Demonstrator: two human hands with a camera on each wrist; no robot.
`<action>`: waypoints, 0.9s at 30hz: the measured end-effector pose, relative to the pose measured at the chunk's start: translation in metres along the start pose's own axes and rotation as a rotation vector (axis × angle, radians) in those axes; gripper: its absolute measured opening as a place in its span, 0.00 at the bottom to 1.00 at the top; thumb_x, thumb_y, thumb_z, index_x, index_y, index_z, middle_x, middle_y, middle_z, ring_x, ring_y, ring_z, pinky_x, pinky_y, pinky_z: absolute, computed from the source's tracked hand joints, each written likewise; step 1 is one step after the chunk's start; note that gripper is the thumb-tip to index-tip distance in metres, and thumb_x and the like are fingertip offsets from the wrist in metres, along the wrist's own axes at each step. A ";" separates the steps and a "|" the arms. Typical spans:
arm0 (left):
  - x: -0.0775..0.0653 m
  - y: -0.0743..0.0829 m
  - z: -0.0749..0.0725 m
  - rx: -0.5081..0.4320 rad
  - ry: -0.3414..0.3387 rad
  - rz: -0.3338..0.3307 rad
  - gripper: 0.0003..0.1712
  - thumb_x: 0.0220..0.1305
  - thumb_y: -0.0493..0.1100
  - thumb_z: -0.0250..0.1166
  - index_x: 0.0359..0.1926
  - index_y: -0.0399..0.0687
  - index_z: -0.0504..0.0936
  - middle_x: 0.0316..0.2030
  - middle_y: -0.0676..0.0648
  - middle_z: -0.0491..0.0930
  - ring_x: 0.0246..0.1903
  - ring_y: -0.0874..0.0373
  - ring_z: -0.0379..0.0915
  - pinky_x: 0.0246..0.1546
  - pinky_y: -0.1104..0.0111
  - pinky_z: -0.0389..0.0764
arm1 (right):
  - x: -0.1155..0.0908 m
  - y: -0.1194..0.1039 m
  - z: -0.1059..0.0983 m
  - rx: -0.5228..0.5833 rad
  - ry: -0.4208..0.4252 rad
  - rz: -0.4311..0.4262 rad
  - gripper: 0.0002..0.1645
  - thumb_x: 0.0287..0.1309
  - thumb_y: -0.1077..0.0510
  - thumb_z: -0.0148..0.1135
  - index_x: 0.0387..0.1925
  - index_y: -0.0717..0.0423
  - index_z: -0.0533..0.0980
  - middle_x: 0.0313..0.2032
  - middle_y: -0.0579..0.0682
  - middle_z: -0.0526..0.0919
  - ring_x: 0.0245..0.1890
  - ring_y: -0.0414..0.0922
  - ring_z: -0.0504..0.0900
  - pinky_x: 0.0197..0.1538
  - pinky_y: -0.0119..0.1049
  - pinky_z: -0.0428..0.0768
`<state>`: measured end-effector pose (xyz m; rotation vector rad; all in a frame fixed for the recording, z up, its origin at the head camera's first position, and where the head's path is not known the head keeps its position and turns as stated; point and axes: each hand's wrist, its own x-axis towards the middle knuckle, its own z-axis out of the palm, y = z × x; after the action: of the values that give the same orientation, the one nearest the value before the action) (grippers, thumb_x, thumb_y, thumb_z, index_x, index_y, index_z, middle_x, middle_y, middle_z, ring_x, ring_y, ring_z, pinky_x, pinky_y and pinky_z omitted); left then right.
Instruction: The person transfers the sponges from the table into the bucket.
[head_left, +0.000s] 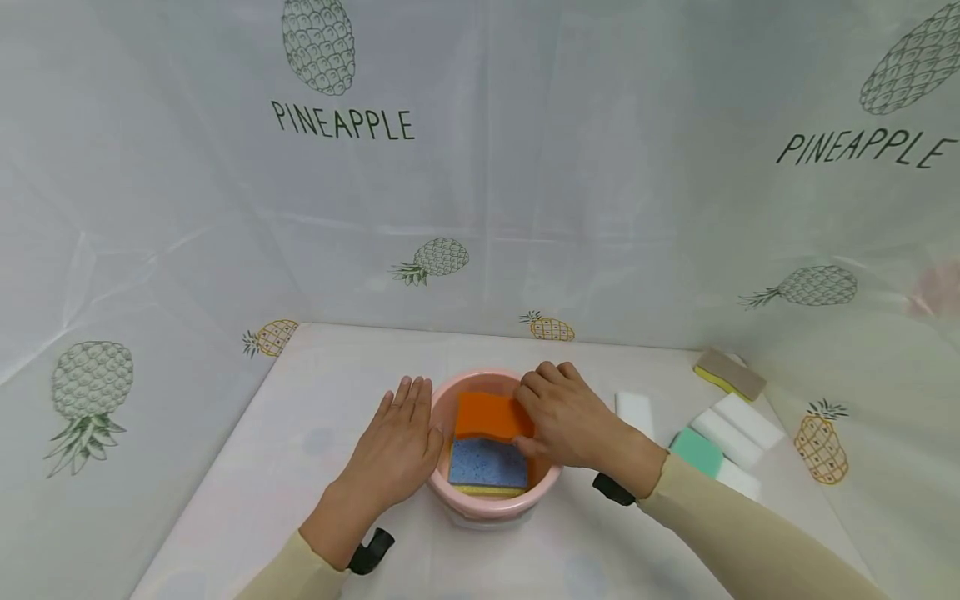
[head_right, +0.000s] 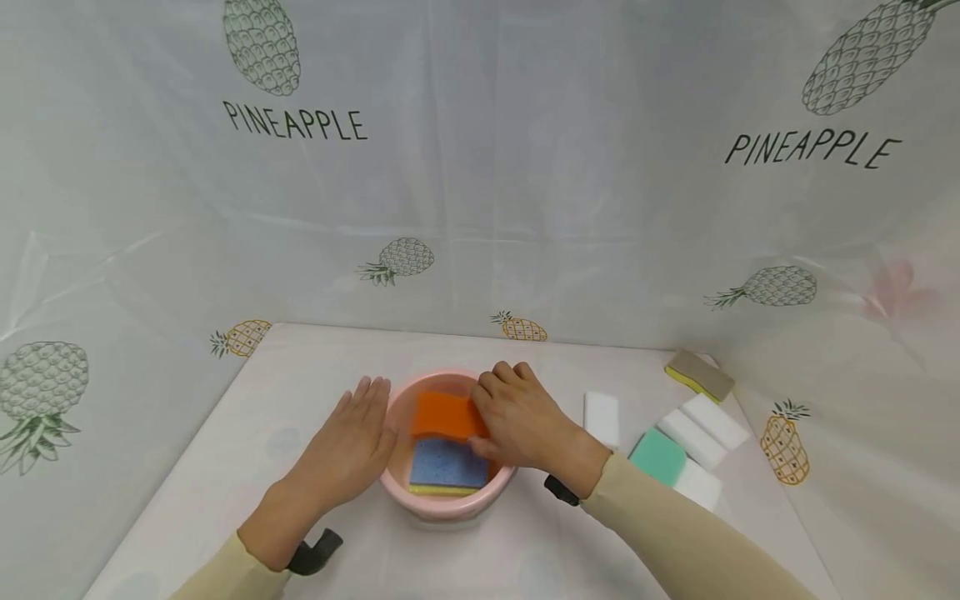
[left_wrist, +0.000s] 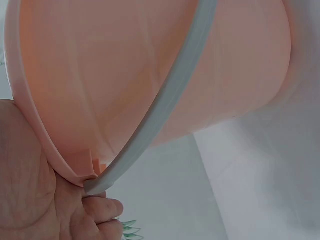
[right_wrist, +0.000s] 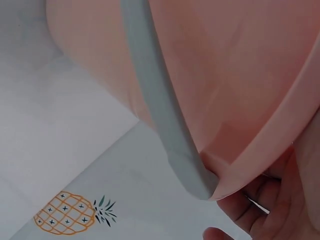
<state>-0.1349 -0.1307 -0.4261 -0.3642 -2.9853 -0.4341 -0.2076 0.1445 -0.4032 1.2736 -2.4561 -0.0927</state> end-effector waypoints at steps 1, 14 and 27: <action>0.000 0.000 0.000 0.001 -0.005 -0.003 0.38 0.82 0.50 0.48 0.80 0.28 0.56 0.80 0.31 0.58 0.82 0.37 0.48 0.81 0.43 0.51 | 0.000 0.000 0.000 0.000 -0.005 0.000 0.33 0.59 0.32 0.69 0.50 0.53 0.82 0.47 0.49 0.84 0.48 0.50 0.75 0.49 0.44 0.71; 0.003 0.002 0.001 -0.006 -0.015 -0.024 0.40 0.83 0.53 0.50 0.80 0.29 0.56 0.80 0.33 0.57 0.82 0.37 0.47 0.82 0.44 0.50 | -0.002 0.001 -0.002 -0.001 -0.029 0.005 0.33 0.60 0.33 0.71 0.52 0.54 0.82 0.48 0.49 0.84 0.49 0.50 0.76 0.49 0.44 0.72; 0.004 0.001 0.000 -0.004 -0.023 -0.023 0.41 0.83 0.54 0.50 0.80 0.28 0.55 0.80 0.32 0.57 0.82 0.37 0.47 0.82 0.44 0.49 | -0.007 0.007 0.000 0.016 0.104 0.022 0.23 0.63 0.40 0.70 0.47 0.53 0.83 0.44 0.49 0.84 0.47 0.50 0.76 0.49 0.44 0.73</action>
<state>-0.1388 -0.1288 -0.4253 -0.3373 -3.0148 -0.4416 -0.2094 0.1546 -0.4032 1.2262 -2.3859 -0.0006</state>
